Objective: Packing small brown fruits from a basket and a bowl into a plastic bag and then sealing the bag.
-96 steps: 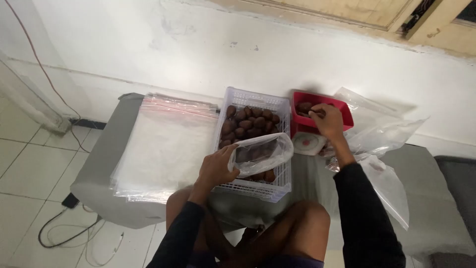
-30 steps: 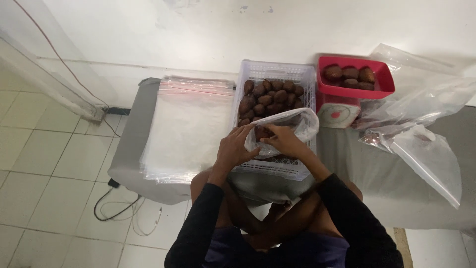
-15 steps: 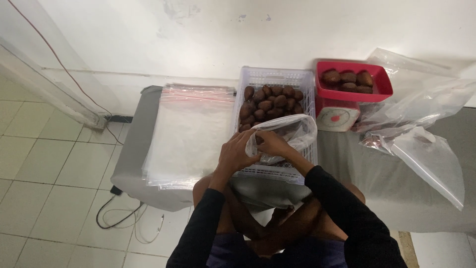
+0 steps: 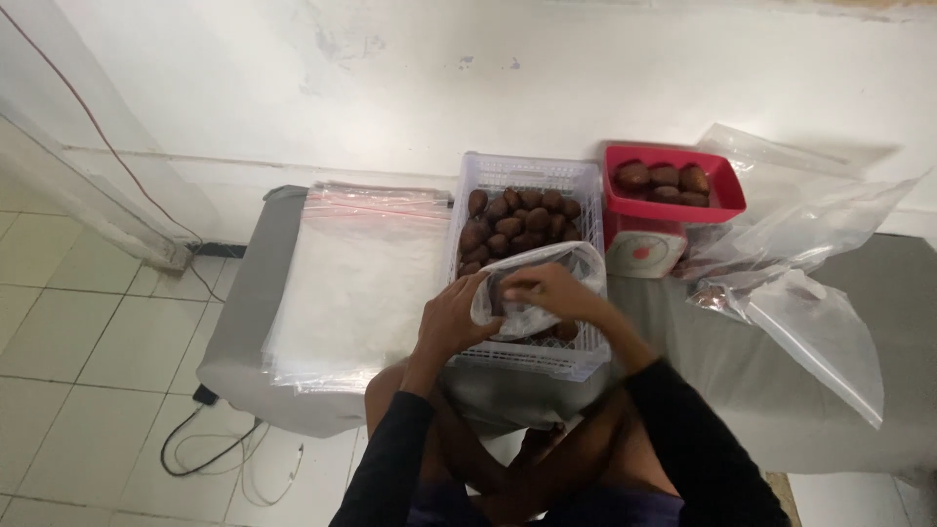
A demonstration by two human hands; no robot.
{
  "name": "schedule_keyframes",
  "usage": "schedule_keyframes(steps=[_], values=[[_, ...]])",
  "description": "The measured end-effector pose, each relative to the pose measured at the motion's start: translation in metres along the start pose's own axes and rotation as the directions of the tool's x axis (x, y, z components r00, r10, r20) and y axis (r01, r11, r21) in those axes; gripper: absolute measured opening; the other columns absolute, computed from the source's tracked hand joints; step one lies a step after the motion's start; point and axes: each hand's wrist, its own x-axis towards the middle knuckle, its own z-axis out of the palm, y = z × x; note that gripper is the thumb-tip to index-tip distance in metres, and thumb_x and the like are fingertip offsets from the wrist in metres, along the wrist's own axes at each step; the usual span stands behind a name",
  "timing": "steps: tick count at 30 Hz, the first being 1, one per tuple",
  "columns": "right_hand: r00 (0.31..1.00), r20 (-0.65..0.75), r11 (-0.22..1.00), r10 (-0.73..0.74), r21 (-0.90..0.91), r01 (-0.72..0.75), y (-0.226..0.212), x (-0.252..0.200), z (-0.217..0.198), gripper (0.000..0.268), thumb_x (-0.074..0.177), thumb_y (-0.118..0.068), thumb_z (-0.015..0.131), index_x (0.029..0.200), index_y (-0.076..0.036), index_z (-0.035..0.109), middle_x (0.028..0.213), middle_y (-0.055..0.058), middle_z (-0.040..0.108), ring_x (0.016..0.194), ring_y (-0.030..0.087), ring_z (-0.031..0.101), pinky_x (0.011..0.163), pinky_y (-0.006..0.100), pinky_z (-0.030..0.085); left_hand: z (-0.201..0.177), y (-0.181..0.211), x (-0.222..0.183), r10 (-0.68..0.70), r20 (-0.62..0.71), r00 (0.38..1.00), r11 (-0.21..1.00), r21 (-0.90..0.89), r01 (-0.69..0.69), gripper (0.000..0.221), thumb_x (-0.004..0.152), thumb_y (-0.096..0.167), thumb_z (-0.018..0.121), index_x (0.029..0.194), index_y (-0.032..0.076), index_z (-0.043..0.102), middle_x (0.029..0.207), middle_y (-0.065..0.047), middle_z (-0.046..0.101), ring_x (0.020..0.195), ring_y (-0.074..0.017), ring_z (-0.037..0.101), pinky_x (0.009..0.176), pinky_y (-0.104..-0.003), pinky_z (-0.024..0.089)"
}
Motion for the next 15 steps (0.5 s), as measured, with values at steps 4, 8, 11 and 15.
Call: schedule_keyframes(steps=[4,8,11,15], values=[[0.971,-0.218,0.993,0.096,-0.048,-0.109,-0.011,-0.020,-0.080,0.036,0.095,-0.035,0.069,0.117,-0.009,0.077,0.107,0.020,0.078,0.106,0.041,0.072,0.093,0.054,0.055,-0.002,0.001,0.000,0.026,-0.030,0.999,1.000,-0.003,-0.027,0.082,0.081,0.052,0.076,0.148,0.014,0.049,0.134,-0.017,0.062,0.127,-0.0405,0.060,0.096,-0.057,0.056],[0.786,-0.615,0.782,0.060,-0.460,-0.420,0.091,-0.029,-0.158,0.026,0.094,-0.033,0.078,0.115,-0.018,0.077,0.102,0.008,0.077,0.104,0.034,0.070,0.089,0.046,0.055,0.005,-0.001,0.000,0.009,-0.026,1.000,1.000,0.000,-0.009,0.078,0.084,0.053,0.074,0.148,0.015,0.052,0.131,-0.016,0.065,0.124,-0.0388,0.063,0.094,-0.055,0.057],[0.656,-0.748,0.606,0.100,-0.477,-0.636,0.160,-0.046,-0.188,0.033,0.093,-0.052,0.077,0.113,-0.026,0.078,0.102,0.001,0.077,0.105,0.029,0.070,0.088,0.044,0.054,0.004,-0.001,0.000,-0.004,-0.039,0.999,1.000,0.008,0.005,0.074,0.086,0.055,0.072,0.147,0.017,0.054,0.129,-0.016,0.066,0.122,-0.0378,0.065,0.093,-0.054,0.058],[0.573,-0.775,0.579,0.268,-0.346,-0.738,0.189,-0.051,-0.211,0.049,0.083,-0.068,0.076,0.110,-0.027,0.079,0.104,0.001,0.079,0.102,0.035,0.072,0.087,0.051,0.057,-0.002,0.001,0.000,0.002,-0.026,1.000,1.000,0.008,-0.002,0.072,0.086,0.052,0.071,0.146,0.016,0.054,0.127,-0.018,0.067,0.119,-0.0393,0.066,0.091,-0.054,0.058]])
